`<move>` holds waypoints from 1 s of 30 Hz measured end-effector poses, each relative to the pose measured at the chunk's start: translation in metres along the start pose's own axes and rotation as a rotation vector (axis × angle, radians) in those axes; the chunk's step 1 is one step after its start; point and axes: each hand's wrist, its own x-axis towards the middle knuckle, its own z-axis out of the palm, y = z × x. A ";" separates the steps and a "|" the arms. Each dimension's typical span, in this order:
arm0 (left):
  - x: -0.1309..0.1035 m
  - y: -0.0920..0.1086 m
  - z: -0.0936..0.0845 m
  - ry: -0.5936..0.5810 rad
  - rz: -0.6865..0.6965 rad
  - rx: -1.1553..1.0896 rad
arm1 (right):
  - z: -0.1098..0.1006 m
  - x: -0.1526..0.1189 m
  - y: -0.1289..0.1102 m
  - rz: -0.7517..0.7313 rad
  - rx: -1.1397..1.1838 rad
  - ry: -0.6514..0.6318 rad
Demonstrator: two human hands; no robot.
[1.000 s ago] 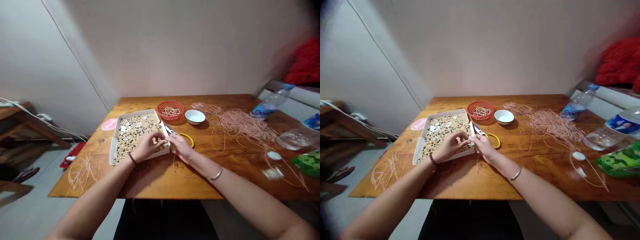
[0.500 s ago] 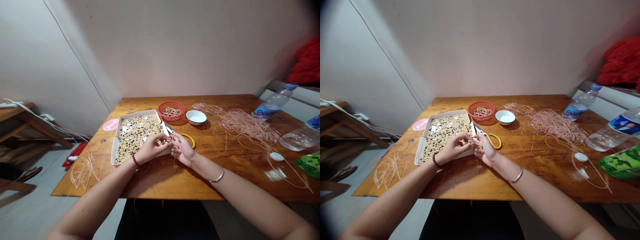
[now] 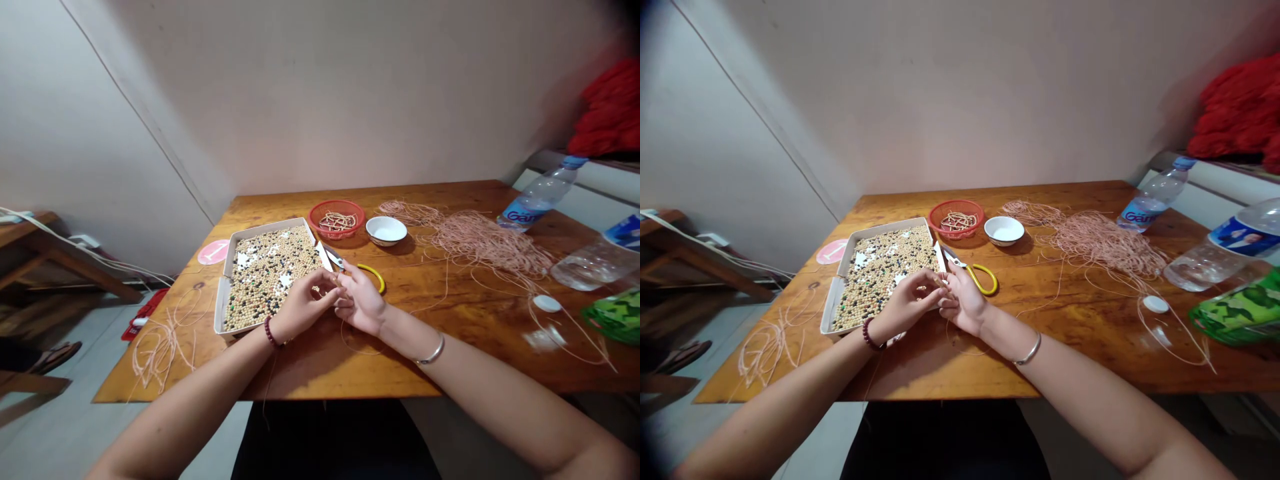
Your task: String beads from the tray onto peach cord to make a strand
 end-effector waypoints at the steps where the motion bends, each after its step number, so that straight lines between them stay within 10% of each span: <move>1: 0.000 0.000 0.000 -0.010 -0.003 0.009 | 0.000 0.000 0.000 0.006 0.003 -0.006; 30: 0.004 -0.003 -0.026 -0.003 0.116 0.302 | -0.012 0.006 -0.015 -0.232 -0.168 0.080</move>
